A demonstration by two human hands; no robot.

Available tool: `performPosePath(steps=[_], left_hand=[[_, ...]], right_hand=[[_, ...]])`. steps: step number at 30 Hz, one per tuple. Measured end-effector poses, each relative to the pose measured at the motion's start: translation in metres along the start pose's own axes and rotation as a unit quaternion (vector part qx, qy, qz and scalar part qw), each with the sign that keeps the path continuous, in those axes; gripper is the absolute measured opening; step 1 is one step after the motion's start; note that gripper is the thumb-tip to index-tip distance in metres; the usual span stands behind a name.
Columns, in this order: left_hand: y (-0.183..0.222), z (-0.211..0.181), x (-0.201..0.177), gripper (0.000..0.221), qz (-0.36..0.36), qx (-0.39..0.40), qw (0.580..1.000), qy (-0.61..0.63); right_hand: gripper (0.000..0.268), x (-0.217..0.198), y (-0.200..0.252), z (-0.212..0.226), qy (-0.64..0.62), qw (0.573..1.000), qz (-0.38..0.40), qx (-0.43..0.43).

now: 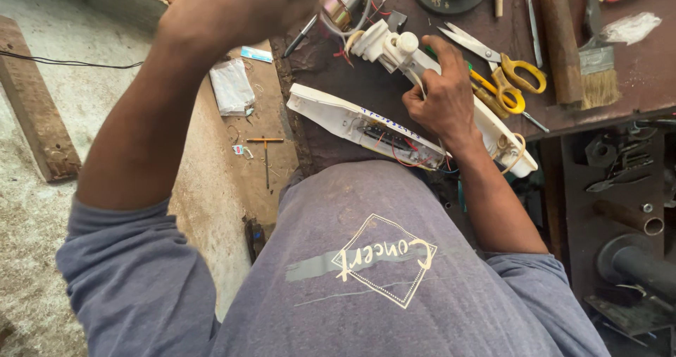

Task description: The person repairs a ceiling fan by stripping wires with a screwdriver, cutting excess wire with scissors, and twisting connections by hand. They then wrap the connections with electrical tape and reassemble the fan housing.

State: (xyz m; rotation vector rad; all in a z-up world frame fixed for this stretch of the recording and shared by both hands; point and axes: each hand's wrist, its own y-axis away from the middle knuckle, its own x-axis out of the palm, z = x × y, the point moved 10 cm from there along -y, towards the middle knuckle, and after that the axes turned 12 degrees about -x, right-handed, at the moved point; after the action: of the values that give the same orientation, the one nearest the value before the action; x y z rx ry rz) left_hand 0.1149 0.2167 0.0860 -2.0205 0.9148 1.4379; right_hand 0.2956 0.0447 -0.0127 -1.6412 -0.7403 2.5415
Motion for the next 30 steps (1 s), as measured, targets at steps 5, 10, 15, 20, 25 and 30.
performPosePath(steps=[5,10,15,20,25,30], left_hand=[[0.046,-0.019,0.025,0.024,0.232,-0.053,0.970,0.044],[0.078,-0.001,0.080,0.053,0.336,-0.153,0.927,0.063],[0.059,0.014,0.110,0.079,0.245,-0.228,0.911,0.241],[0.035,0.018,0.135,0.067,0.194,-0.318,0.808,0.455],[0.046,0.027,0.158,0.056,0.197,-0.426,0.689,0.552],[0.042,0.002,0.080,0.022,-0.123,-0.149,0.928,0.318]], right_hand=[[0.017,0.001,0.001,-0.001,0.003,1.000,0.005,0.007],[0.019,-0.006,0.004,0.007,0.049,0.999,-0.004,0.016],[0.023,-0.009,0.010,0.017,0.089,0.996,-0.004,0.005],[0.025,-0.011,0.005,0.008,0.064,0.998,-0.014,0.025],[0.026,-0.010,0.006,0.005,0.046,0.998,-0.011,0.035],[0.026,-0.009,0.005,0.004,0.045,0.998,-0.012,0.035]])
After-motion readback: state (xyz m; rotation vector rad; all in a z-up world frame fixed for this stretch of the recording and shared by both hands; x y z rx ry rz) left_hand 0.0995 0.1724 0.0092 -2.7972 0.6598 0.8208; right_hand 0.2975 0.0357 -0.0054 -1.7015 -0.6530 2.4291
